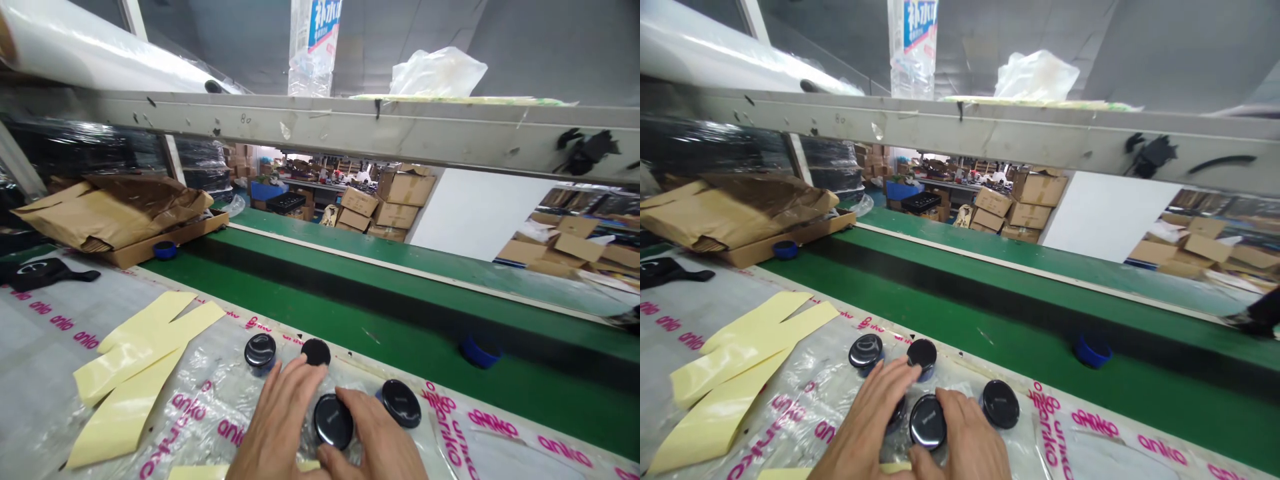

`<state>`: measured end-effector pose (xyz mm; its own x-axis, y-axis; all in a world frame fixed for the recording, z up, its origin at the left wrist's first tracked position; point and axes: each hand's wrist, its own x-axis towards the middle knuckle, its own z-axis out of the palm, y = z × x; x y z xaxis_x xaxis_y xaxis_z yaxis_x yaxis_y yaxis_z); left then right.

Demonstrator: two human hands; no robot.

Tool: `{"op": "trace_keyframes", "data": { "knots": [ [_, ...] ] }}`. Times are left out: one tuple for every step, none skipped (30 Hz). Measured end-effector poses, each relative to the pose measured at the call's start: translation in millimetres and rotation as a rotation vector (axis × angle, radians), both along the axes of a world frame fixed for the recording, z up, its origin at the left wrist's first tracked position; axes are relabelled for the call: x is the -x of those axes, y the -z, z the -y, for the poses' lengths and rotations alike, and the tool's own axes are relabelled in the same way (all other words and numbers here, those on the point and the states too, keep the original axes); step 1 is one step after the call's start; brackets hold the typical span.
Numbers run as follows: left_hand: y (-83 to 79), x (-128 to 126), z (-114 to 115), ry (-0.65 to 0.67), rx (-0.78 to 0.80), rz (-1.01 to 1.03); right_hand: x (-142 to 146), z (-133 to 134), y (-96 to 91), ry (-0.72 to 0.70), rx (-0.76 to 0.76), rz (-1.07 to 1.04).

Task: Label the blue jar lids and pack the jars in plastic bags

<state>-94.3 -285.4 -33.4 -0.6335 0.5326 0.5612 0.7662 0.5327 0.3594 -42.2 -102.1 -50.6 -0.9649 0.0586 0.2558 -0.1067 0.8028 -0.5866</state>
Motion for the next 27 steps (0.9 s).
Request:
{"op": "trace_keyframes", "data": {
  "knots": [
    [-3.9,2.2,4.3,-0.001,-0.063,0.053,2.1,-3.6,-3.0,-0.012,-0.070,-0.007],
    [-7.9,4.3,8.1,-0.016,-0.144,0.127,4.1,-7.6,-6.1,0.003,-0.137,-0.027],
    [-12.0,6.0,11.0,-0.036,-0.235,0.217,6.1,-12.2,-9.2,0.041,-0.197,-0.055],
    [-16.2,7.3,12.9,-0.051,-0.326,0.312,7.9,-17.1,-12.0,0.082,-0.247,-0.083],
    [-20.6,8.1,13.9,-0.050,-0.402,0.407,9.6,-22.1,-14.8,0.104,-0.283,-0.101],
    [-25.0,8.7,14.0,-0.035,-0.463,0.492,11.2,-26.4,-17.7,0.108,-0.300,-0.113],
    [-29.5,8.9,13.5,-0.014,-0.509,0.565,12.6,-29.5,-21.1,0.096,-0.293,-0.124],
    [-33.9,9.0,12.4,0.004,-0.541,0.624,13.9,-30.6,-25.3,0.081,-0.258,-0.137],
    [-38.0,8.9,11.1,0.017,-0.558,0.669,15.0,-29.2,-30.5,0.067,-0.189,-0.153],
    [-41.7,8.7,9.6,0.023,-0.566,0.703,16.2,-25.4,-36.7,0.064,-0.083,-0.164],
    [-44.7,8.4,8.2,0.021,-0.568,0.724,17.4,-19.2,-43.6,0.070,0.056,-0.155],
    [-47.0,8.2,6.9,0.014,-0.568,0.736,19.0,-11.4,-50.7,0.066,0.220,-0.115],
    [-48.4,8.0,5.7,0.007,-0.568,0.738,20.9,-2.7,-57.6,0.057,0.396,-0.046],
    [-49.0,7.8,4.8,0.002,-0.571,0.730,23.1,6.0,-63.8,0.043,0.566,0.033],
    [-49.0,7.8,4.0,-0.001,-0.577,0.716,25.5,13.8,-69.0,0.032,0.719,0.103],
    [-48.5,7.8,3.4,-0.001,-0.584,0.699,27.9,20.3,-72.8,0.018,0.841,0.156],
    [-47.7,7.9,3.0,0.004,-0.589,0.683,30.2,25.1,-75.3,0.004,0.930,0.184],
    [-47.0,8.0,2.7,0.011,-0.591,0.671,32.0,28.2,-76.6,-0.001,0.987,0.194],
    [-46.3,8.2,2.6,0.020,-0.590,0.663,33.5,29.9,-76.8,-0.001,1.015,0.198],
    [-45.8,8.3,2.5,0.028,-0.586,0.660,34.5,30.4,-76.3,-0.002,1.020,0.211],
    [-45.4,8.4,2.4,0.032,-0.584,0.659,35.2,30.3,-75.2,-0.001,1.010,0.225],
    [-45.3,8.5,2.3,0.032,-0.585,0.657,35.5,29.9,-73.7,0.004,0.994,0.235],
    [-45.3,8.4,2.0,0.027,-0.591,0.652,35.6,29.7,-72.0,0.009,0.978,0.241],
    [-45.4,8.1,1.7,0.018,-0.599,0.645,35.4,29.9,-70.3,0.010,0.967,0.239],
    [-45.4,7.7,1.2,0.003,-0.606,0.636,35.0,30.5,-68.6,0.005,0.962,0.229],
    [-45.4,7.2,0.6,-0.016,-0.613,0.627,34.6,31.7,-66.9,-0.001,0.962,0.213],
    [-45.3,6.5,0.0,-0.036,-0.618,0.617,34.0,33.3,-65.3,-0.008,0.964,0.197]
  ]
}}
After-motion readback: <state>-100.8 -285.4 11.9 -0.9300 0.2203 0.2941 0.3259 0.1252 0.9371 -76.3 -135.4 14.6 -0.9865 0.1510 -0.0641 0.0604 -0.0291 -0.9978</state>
